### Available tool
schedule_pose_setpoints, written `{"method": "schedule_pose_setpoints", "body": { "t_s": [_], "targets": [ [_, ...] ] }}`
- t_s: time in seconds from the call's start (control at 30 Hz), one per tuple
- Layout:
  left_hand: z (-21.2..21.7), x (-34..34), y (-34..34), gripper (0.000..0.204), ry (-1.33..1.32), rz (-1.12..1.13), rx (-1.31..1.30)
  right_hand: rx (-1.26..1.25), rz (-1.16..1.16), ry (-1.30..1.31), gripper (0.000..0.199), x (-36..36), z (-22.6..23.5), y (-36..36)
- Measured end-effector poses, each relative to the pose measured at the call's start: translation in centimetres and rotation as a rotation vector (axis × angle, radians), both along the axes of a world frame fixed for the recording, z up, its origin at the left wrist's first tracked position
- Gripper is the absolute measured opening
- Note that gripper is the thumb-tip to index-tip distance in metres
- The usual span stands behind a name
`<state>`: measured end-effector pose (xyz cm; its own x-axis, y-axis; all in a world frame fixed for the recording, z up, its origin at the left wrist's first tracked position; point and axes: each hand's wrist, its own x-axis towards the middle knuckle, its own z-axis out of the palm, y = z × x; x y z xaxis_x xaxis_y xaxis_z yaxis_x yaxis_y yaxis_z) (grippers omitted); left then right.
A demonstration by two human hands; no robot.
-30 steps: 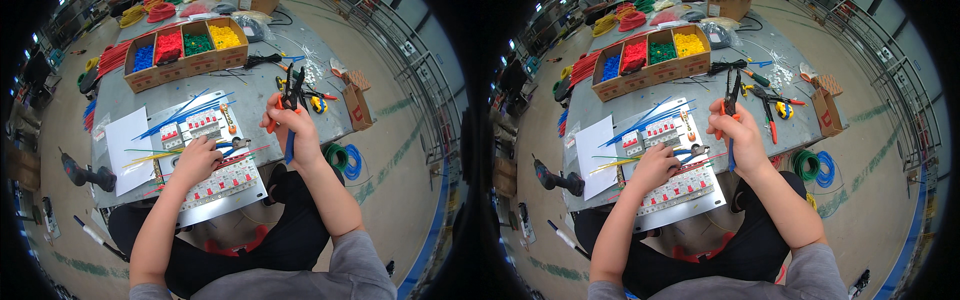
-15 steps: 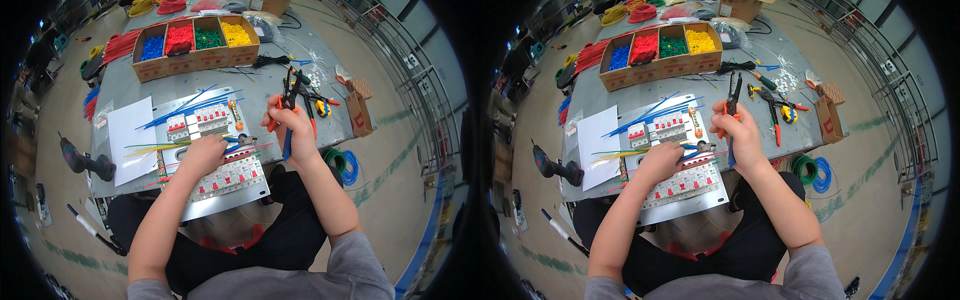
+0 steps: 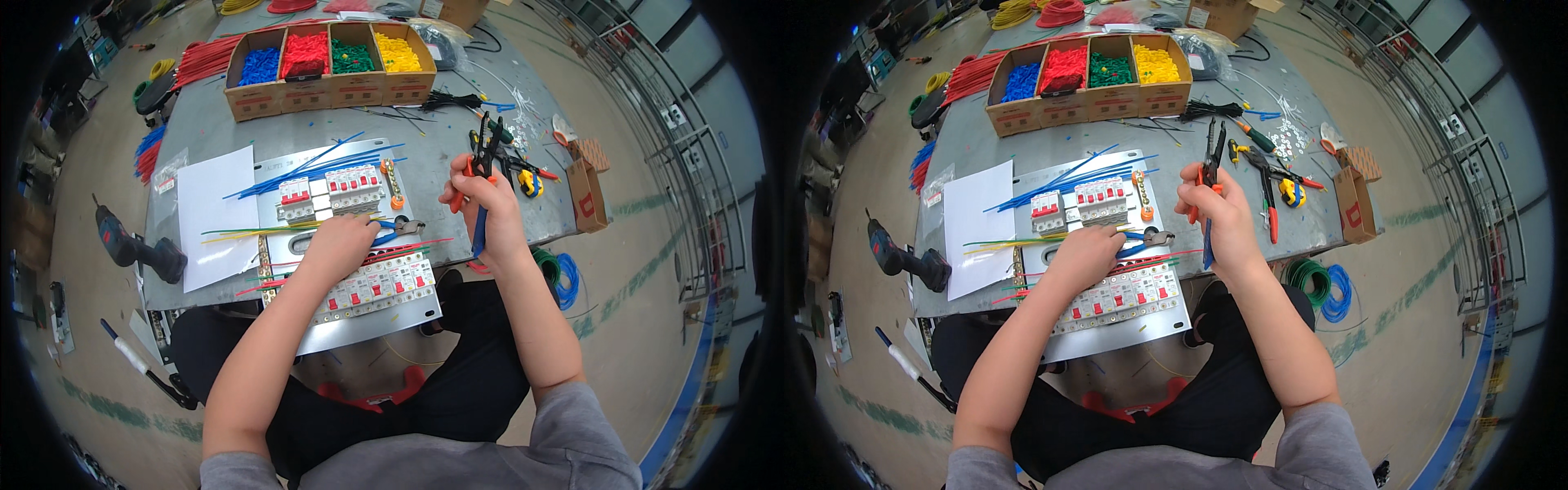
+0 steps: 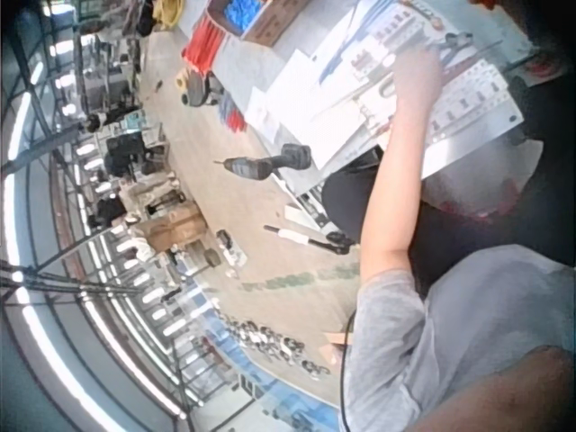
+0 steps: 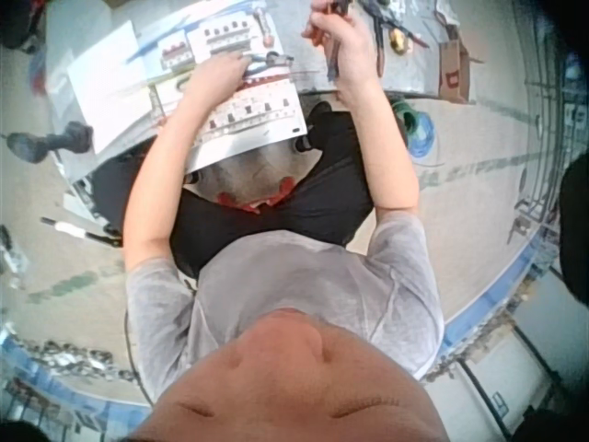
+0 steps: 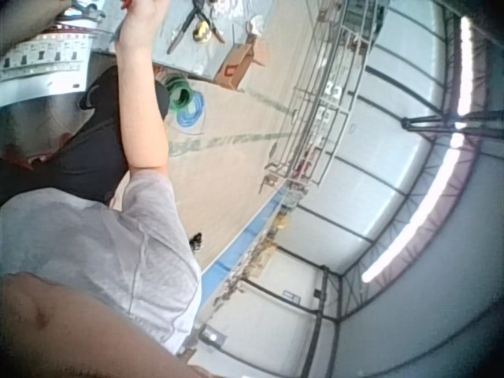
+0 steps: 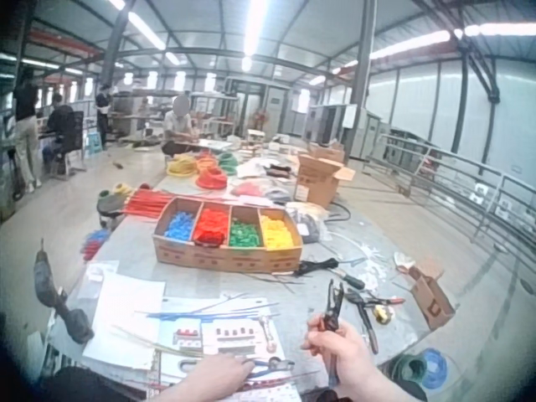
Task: The person strips insulation from multiple colored wires using wire strippers and inserts them into terminals on a DIN rail-mounted electrical panel. The person handles red, green, yellow, and blue wires one at a time, cutting and stripping them before placing them into the panel.
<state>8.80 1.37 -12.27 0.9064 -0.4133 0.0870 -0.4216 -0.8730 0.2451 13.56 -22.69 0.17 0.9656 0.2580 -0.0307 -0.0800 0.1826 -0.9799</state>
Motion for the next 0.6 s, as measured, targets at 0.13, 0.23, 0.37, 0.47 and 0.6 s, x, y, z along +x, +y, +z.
{"method": "schedule_pose_setpoints", "body": {
  "t_s": [0.13,0.23,0.37,0.47,0.6],
  "targets": [
    [1.7,0.1,0.2,0.015,0.102,-0.033,-0.085,-0.008,-0.016,-0.008,0.034,-0.1,0.0,-0.4],
    [2.2,0.0,0.9,0.013,0.098,-0.11,-0.114,-0.017,-0.018,-0.02,0.034,-0.1,0.3,-0.5],
    [1.3,-0.5,0.6,0.01,0.016,-0.114,-0.108,-0.037,-0.004,-0.041,0.033,-0.2,0.5,-0.7],
    [1.0,-0.3,0.2,0.014,0.0,-0.116,-0.024,-0.054,0.0,-0.069,0.033,-0.3,0.7,-0.8],
    [0.7,0.1,-0.3,0.018,0.013,-0.092,0.037,-0.102,0.014,-0.104,0.032,-0.5,0.7,-0.8]
  ]
}}
